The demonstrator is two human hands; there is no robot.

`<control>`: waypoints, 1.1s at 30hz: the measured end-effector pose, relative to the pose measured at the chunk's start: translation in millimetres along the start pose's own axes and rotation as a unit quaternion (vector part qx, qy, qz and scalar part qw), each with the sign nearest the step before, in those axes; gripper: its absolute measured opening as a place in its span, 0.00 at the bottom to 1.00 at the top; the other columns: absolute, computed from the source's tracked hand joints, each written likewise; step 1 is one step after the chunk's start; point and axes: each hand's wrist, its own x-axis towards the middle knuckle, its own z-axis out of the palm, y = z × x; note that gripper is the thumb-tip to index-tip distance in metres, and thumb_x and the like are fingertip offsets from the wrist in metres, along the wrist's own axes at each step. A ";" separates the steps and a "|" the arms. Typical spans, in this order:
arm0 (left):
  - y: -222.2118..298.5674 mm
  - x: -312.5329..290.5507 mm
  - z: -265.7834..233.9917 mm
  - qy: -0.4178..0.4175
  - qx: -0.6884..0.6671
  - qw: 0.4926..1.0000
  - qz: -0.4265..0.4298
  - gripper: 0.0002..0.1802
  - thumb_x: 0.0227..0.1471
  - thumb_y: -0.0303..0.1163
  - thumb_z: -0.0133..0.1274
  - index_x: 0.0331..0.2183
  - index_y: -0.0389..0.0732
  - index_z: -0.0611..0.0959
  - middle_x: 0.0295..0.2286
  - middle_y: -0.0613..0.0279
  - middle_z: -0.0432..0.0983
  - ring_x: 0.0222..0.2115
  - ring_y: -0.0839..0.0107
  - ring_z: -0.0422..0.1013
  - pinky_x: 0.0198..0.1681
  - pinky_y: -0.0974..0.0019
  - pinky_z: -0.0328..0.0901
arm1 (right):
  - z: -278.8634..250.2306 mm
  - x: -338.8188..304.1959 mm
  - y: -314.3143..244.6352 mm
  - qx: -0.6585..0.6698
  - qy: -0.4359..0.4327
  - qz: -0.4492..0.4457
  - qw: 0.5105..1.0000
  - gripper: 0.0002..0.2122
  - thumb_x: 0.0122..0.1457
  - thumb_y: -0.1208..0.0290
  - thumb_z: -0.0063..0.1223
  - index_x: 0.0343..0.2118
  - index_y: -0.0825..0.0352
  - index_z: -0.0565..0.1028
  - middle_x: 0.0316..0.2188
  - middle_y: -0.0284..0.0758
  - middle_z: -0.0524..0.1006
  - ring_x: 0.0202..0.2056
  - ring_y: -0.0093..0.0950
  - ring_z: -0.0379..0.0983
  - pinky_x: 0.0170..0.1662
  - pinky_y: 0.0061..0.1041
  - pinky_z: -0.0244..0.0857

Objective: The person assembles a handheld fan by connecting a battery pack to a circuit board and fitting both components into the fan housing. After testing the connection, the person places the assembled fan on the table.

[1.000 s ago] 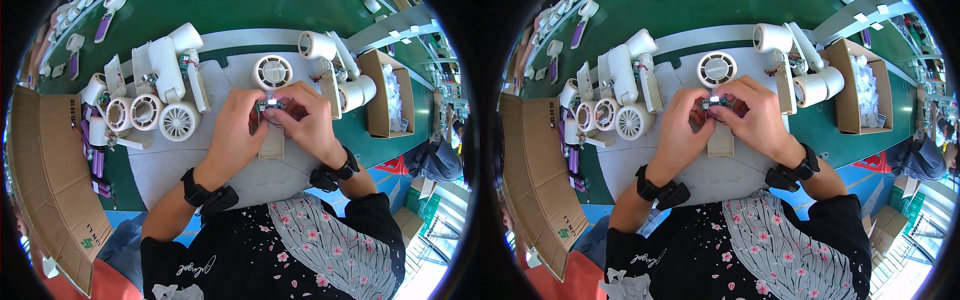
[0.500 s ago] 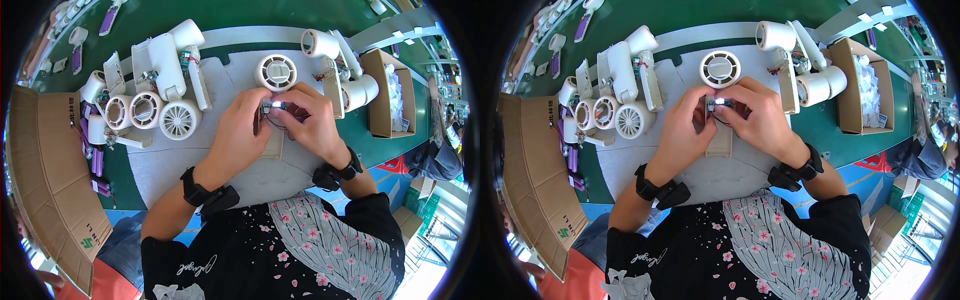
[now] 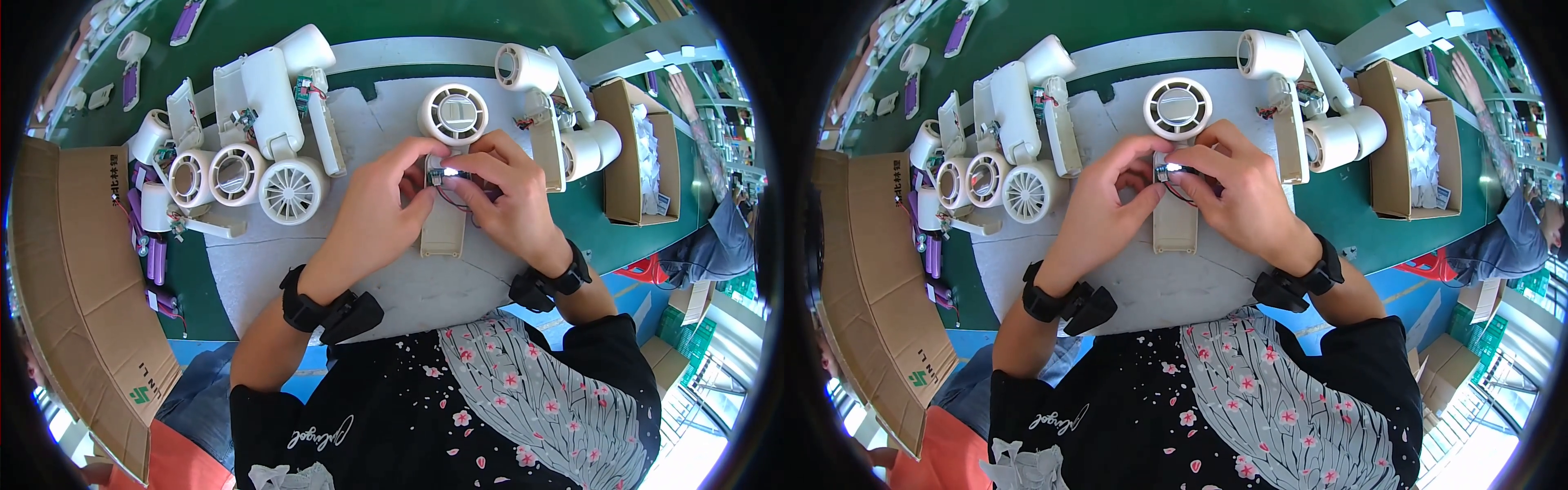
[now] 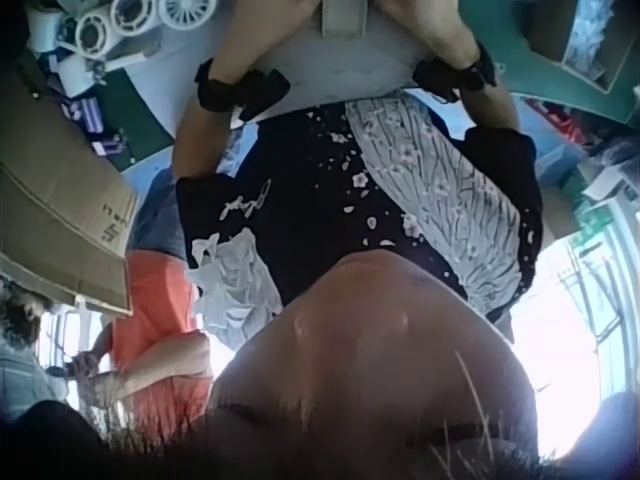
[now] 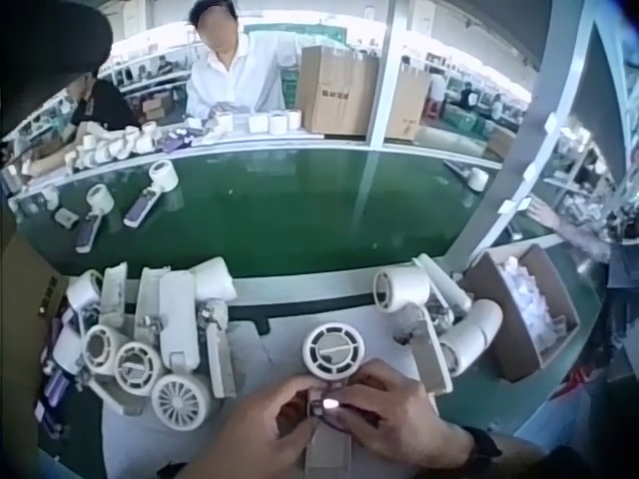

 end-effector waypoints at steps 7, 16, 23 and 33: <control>-4.8 1.5 6.2 0.034 -0.009 0.999 0.024 0.20 0.46 0.18 0.53 0.44 0.38 0.76 0.28 0.58 0.75 0.26 0.71 0.72 0.31 0.69 0.68 | 0.8 -1.8 -5.8 -0.013 0.032 0.022 0.999 0.09 0.47 0.80 0.63 0.34 0.67 0.80 0.32 0.35 0.75 0.25 0.25 0.74 0.27 0.21 0.69; -0.1 -0.9 0.7 0.003 -0.033 0.999 0.005 0.19 0.49 0.18 0.53 0.46 0.36 0.75 0.36 0.63 0.76 0.34 0.77 0.73 0.39 0.72 0.68 | 3.1 -2.0 -3.1 -0.058 0.045 -0.031 0.997 0.08 0.47 0.79 0.64 0.31 0.69 0.80 0.29 0.35 0.75 0.23 0.24 0.73 0.25 0.21 0.68; -4.9 5.0 3.3 0.035 0.041 0.996 0.066 0.14 0.50 0.20 0.53 0.41 0.38 0.81 0.33 0.54 0.78 0.27 0.64 0.74 0.31 0.68 0.68 | 1.0 -1.9 -3.6 -0.040 0.037 0.036 0.998 0.07 0.48 0.78 0.64 0.30 0.71 0.77 0.26 0.34 0.75 0.21 0.22 0.72 0.24 0.20 0.66; 4.6 6.6 -5.5 -0.019 0.139 0.986 0.093 0.16 0.51 0.22 0.53 0.43 0.43 0.84 0.40 0.52 0.79 0.35 0.65 0.76 0.38 0.69 0.69 | -27.1 -3.1 -11.3 -0.004 -0.131 0.139 0.982 0.12 0.50 0.77 0.63 0.37 0.71 0.73 0.30 0.37 0.76 0.27 0.25 0.76 0.31 0.22 0.69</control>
